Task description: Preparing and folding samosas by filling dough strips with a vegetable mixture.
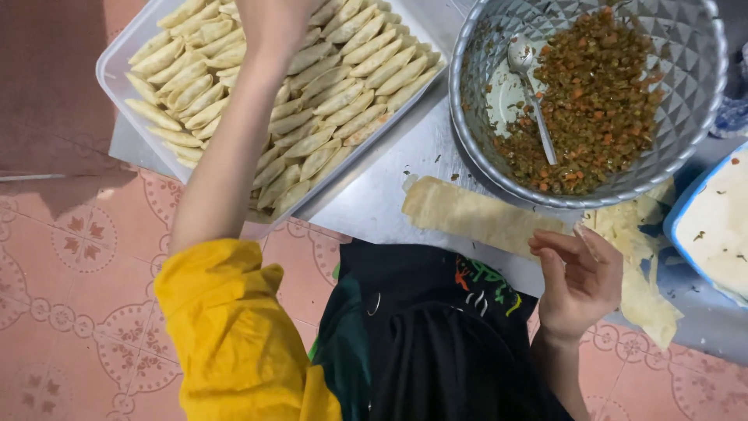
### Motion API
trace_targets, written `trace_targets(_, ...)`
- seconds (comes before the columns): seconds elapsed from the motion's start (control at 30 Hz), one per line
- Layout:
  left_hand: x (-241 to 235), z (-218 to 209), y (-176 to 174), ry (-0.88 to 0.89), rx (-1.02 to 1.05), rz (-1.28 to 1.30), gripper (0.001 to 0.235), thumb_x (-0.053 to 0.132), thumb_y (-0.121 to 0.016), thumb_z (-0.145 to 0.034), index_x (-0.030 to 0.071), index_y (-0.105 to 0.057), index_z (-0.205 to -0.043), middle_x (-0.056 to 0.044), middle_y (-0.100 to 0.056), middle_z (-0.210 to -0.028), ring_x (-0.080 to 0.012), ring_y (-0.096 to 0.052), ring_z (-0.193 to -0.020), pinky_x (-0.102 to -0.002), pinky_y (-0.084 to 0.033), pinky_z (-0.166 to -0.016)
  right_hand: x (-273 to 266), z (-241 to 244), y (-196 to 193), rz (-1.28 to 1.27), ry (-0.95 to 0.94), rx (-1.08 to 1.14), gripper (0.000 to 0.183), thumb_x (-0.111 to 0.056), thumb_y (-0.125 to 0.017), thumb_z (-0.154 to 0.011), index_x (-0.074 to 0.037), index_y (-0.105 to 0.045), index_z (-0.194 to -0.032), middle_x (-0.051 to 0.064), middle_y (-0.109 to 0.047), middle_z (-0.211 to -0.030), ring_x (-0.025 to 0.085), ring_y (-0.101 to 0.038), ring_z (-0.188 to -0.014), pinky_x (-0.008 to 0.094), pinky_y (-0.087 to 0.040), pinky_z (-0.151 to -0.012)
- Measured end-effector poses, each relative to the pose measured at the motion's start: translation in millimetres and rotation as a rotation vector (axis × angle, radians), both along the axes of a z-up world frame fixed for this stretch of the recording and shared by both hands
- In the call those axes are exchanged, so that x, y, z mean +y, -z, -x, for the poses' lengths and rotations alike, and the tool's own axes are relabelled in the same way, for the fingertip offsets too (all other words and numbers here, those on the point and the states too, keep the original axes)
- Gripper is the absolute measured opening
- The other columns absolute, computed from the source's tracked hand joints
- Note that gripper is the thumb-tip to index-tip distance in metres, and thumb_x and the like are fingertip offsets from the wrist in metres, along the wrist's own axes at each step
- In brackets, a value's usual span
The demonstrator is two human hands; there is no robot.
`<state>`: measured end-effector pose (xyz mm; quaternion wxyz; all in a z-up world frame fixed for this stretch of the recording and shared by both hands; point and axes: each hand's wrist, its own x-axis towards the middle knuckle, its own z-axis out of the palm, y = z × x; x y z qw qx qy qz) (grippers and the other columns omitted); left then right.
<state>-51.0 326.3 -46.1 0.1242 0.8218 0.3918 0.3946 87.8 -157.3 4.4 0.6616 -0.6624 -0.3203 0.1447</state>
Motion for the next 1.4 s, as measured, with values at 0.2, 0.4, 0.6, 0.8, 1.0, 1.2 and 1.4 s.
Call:
trace_targets(0.2,-206.9,10.5,-70.0,0.587,0.202,0.305,0.024,0.026,-0.074,-0.094,0.004,-0.077,-0.085,-0.015,-0.074,-0.08,-0.0274,-0.071,-0.07,-0.039,-0.057,-0.065,7.9,5.0,24.2,0.145,-0.054,-0.112,0.046,0.005,-0.066,-0.106,0.0,-0.042,-0.146,0.018,-0.074,-0.103,0.023,-0.072,-0.093,0.032,-0.056,-0.091)
trace_targets(0.4,-265.3,21.4,-20.2,0.402,0.349,0.318,0.036,0.019,-0.082,-0.077,0.001,-0.063,-0.101,-0.018,-0.063,-0.101,-0.0391,-0.067,-0.092,-0.048,-0.057,-0.071,27.1,23.8,36.0,0.511,-0.165,-0.546,0.068,-0.007,-0.073,-0.098,-0.003,-0.034,-0.154,0.008,-0.078,-0.111,0.023,-0.076,-0.103,0.036,-0.056,-0.094)
trace_targets(0.6,-266.7,20.9,-22.9,0.423,-0.075,0.705,0.038,-0.005,-0.073,-0.078,0.002,-0.065,-0.115,-0.011,-0.067,-0.085,-0.0248,-0.071,-0.073,-0.034,-0.057,-0.067,27.9,19.4,24.5,0.56,-0.199,-0.472,0.072,-0.013,-0.074,-0.099,-0.004,-0.032,-0.156,0.006,-0.078,-0.111,0.023,-0.077,-0.103,0.033,-0.059,-0.088)
trace_targets(0.8,-290.3,13.4,-14.8,0.511,-0.234,0.974,0.035,-0.001,-0.077,-0.084,0.003,-0.066,-0.117,-0.004,-0.071,-0.082,-0.0076,-0.061,-0.07,-0.022,-0.052,-0.063,22.2,16.5,26.1,0.49,-0.215,-0.491,0.087,-0.012,-0.08,-0.092,-0.008,-0.024,-0.159,0.01,-0.076,-0.121,0.029,-0.073,-0.115,0.039,-0.056,-0.097)
trace_targets(1.0,-314.7,0.2,-4.8,0.807,-0.475,1.361,0.038,0.006,-0.072,-0.096,0.003,-0.062,-0.132,0.001,-0.075,-0.097,-0.0037,-0.067,-0.085,-0.018,-0.054,-0.077,15.0,27.8,44.5,0.215,-0.28,-0.034,0.098,0.002,-0.077,-0.093,-0.007,-0.01,-0.164,0.016,-0.066,-0.128,0.022,-0.07,-0.114,0.032,-0.058,-0.098)
trace_targets(1.2,-310.4,-6.1,-35.5,0.678,-0.226,0.769,0.058,0.015,-0.087,-0.082,0.003,-0.058,-0.131,-0.002,-0.057,-0.101,-0.0109,-0.059,-0.086,-0.021,-0.054,-0.074,3.7,16.4,52.5,0.21,-0.087,0.119,0.078,0.011,-0.062,-0.102,-0.005,-0.019,-0.165,0.011,-0.056,-0.137,0.014,-0.07,-0.103,0.026,-0.057,-0.093)
trace_targets(1.4,-310.9,-2.9,-27.7,0.664,-0.109,0.922,0.05,0.012,-0.077,-0.088,0.007,-0.062,-0.135,-0.009,-0.06,-0.089,-0.0167,-0.06,-0.074,-0.03,-0.054,-0.068,15.1,18.9,47.8,0.184,-0.084,0.12,0.075,0.013,-0.059,-0.101,-0.004,-0.019,-0.163,0.012,-0.054,-0.138,0.014,-0.07,-0.105,0.026,-0.056,-0.094)
